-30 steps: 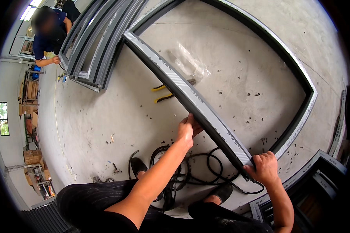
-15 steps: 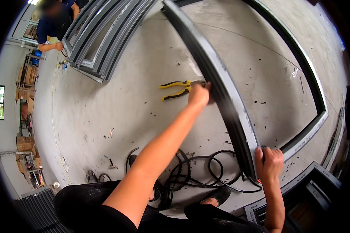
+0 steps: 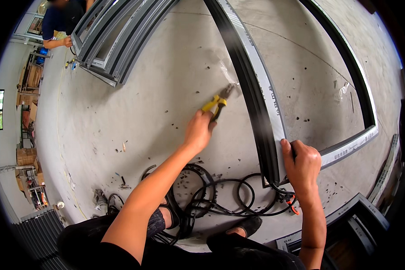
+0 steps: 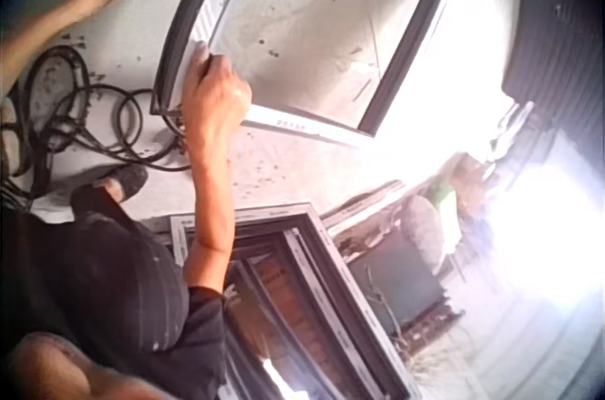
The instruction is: The person installs a rubber seal into the groove of an aluminum window frame by hand and uses pliers to cut the strip to length.
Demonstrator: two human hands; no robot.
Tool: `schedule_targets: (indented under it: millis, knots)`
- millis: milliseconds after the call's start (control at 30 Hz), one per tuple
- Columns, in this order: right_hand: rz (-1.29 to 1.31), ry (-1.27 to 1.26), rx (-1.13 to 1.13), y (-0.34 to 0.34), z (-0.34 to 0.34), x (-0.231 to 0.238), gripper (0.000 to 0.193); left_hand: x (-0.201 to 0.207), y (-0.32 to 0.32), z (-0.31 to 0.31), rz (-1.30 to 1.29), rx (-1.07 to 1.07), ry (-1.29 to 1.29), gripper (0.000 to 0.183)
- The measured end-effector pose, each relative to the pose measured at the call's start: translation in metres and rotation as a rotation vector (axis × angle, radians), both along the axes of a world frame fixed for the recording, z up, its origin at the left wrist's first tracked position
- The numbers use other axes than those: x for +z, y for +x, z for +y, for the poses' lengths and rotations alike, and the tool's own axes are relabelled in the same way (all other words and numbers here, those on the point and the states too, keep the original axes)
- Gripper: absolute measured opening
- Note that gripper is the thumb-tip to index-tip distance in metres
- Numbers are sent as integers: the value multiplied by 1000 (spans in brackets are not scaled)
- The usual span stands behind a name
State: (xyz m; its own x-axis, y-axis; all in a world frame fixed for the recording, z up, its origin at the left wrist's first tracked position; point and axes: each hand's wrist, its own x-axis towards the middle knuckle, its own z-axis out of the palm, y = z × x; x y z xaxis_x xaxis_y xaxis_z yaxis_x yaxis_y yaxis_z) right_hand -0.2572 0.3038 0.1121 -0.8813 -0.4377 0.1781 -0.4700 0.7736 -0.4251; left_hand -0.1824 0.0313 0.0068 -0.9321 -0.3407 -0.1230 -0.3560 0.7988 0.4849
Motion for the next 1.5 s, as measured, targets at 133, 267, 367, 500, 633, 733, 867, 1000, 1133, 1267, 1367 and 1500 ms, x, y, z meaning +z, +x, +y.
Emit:
schedule_targets:
  millis: [133, 267, 367, 500, 633, 733, 867, 1000, 1133, 1267, 1367, 1500]
  knots:
    - [10, 0, 6, -1, -2, 10, 40, 24, 21, 19, -187, -121, 421, 16]
    - [-19, 3, 8, 0, -11, 11, 40, 17, 35, 50, -240, -205, 574, 16]
    - [-67, 42, 19, 3, -19, 4, 42, 11, 25, 54, -247, -193, 678, 17]
    - [-96, 56, 48, 7, -27, -16, 43, 16, 9, 46, -344, -177, 701, 21]
    - [-113, 79, 47, 9, -31, -40, 43, 5, 23, 51, -234, -113, 508, 26]
    - [-145, 61, 58, 9, -32, -51, 43, -5, 26, 50, -188, -46, 388, 27]
    - [-188, 88, 28, 8, -31, -50, 41, -3, 20, 44, -113, -29, 362, 27]
    - [-221, 71, -13, 4, -31, -22, 41, 23, 7, 42, -31, -146, 288, 27]
    - [-213, 62, 3, 4, -31, -17, 42, 22, 20, 47, 91, -225, 216, 25]
    - [-182, 51, 12, 4, -28, -40, 43, -5, 44, 49, -32, -191, 166, 29]
    - [-185, 60, 8, 5, -24, -45, 44, -4, 48, 51, -6, -154, 209, 31]
    - [-178, 70, 8, 5, -22, -60, 46, 6, 46, 54, -103, -234, 42, 24]
